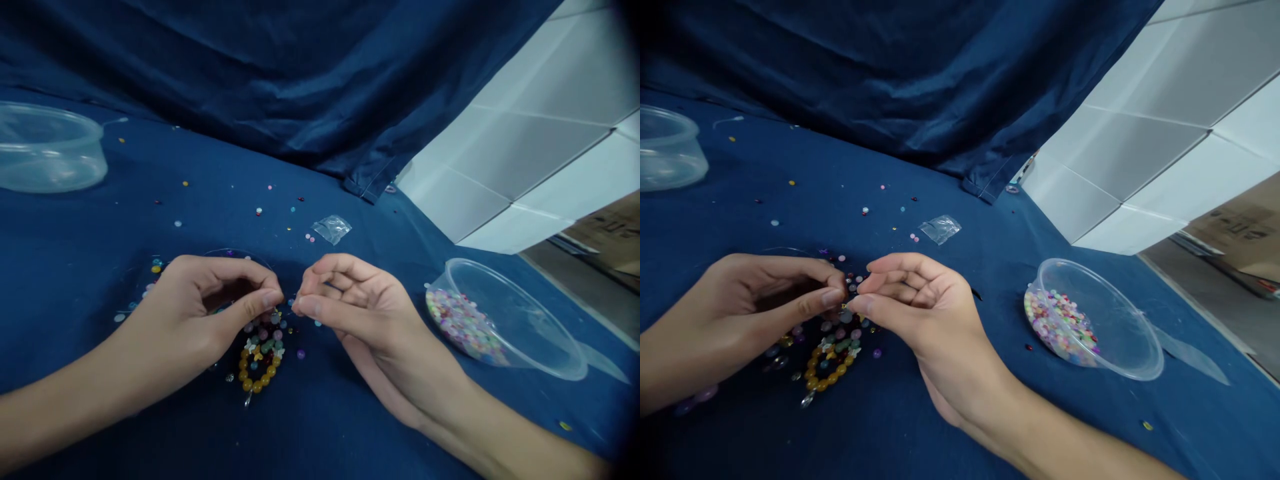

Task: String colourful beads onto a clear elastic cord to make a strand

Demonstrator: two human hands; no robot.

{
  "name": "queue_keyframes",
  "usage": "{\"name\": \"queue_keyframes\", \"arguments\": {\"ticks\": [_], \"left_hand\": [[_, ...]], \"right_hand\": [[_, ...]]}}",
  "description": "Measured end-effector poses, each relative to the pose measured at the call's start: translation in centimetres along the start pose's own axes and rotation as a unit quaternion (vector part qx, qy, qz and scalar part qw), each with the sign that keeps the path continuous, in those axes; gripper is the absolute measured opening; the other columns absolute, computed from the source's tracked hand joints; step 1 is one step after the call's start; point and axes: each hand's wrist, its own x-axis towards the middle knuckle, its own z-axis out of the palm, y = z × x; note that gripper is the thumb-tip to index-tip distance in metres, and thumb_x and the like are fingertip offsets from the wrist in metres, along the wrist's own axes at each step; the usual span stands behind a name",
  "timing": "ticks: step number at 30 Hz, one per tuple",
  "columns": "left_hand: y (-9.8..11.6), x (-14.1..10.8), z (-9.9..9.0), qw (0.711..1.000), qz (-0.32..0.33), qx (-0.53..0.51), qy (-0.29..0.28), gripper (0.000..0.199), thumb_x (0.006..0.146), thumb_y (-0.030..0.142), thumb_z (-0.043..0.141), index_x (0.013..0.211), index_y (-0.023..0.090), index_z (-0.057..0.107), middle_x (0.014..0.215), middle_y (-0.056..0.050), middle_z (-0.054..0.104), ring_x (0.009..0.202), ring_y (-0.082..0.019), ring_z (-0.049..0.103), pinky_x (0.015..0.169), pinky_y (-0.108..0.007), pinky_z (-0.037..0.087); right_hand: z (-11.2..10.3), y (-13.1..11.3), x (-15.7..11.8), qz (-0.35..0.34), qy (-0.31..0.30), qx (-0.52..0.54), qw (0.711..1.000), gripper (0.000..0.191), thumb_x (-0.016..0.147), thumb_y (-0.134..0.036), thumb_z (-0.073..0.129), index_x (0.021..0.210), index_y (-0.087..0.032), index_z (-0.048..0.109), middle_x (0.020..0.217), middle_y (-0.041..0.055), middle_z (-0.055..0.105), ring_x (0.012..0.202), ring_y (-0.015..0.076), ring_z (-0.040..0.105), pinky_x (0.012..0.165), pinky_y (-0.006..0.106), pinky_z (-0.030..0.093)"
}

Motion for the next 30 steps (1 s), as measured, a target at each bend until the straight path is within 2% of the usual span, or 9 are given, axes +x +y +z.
{"name": "queue_keyframes", "arguments": {"ticks": [9, 16, 23, 30], "left_hand": [[0.0, -0.2, -0.1, 1.000, 0.000, -0.001, -0.008, 0.012, 0.088, 0.032, 0.066, 0.080, 0.027, 0.073, 0.071, 0.006, 0.070, 0.064, -0.009, 0.064, 0.056, -0.009, 0.048], [0.1, -0.1, 0.1, 1.000, -0.001, -0.007, -0.016, 0.012, 0.089, 0.029, 0.065, 0.080, 0.028, 0.073, 0.074, 0.007, 0.071, 0.066, -0.008, 0.065, 0.058, -0.008, 0.049], [-0.3, -0.1, 0.0, 1.000, 0.003, -0.007, -0.014, 0.013, 0.089, 0.034, 0.064, 0.083, 0.026, 0.073, 0.077, 0.004, 0.073, 0.067, -0.011, 0.066, 0.056, -0.011, 0.050], [-0.3, 0.1, 0.1, 1.000, 0.006, -0.017, -0.012, 0.014, 0.086, 0.033, 0.063, 0.082, 0.025, 0.073, 0.073, 0.004, 0.071, 0.063, -0.011, 0.065, 0.054, -0.011, 0.050]], "right_hand": [[0.3, 0.2, -0.1, -0.029, 0.015, 0.009, 0.999, 0.027, 0.070, -0.005, 0.083, 0.087, -0.020, 0.068, 0.084, -0.0007, 0.067, 0.079, 0.0101, 0.062, 0.080, 0.019, 0.052], [0.3, -0.3, -0.4, -0.013, 0.004, 0.036, 0.999, 0.029, 0.070, -0.003, 0.081, 0.088, -0.020, 0.067, 0.086, -0.0006, 0.065, 0.081, 0.0104, 0.061, 0.079, 0.019, 0.052], [0.1, -0.9, -0.6, 0.007, -0.035, 0.035, 0.999, 0.025, 0.077, -0.004, 0.076, 0.092, -0.020, 0.066, 0.089, 0.0002, 0.062, 0.084, 0.0112, 0.059, 0.086, 0.024, 0.050], [-0.1, -1.7, -1.0, 0.019, -0.068, 0.055, 0.996, 0.030, 0.077, -0.001, 0.073, 0.099, -0.020, 0.064, 0.095, 0.0001, 0.061, 0.088, 0.0093, 0.060, 0.089, 0.021, 0.049]]}}
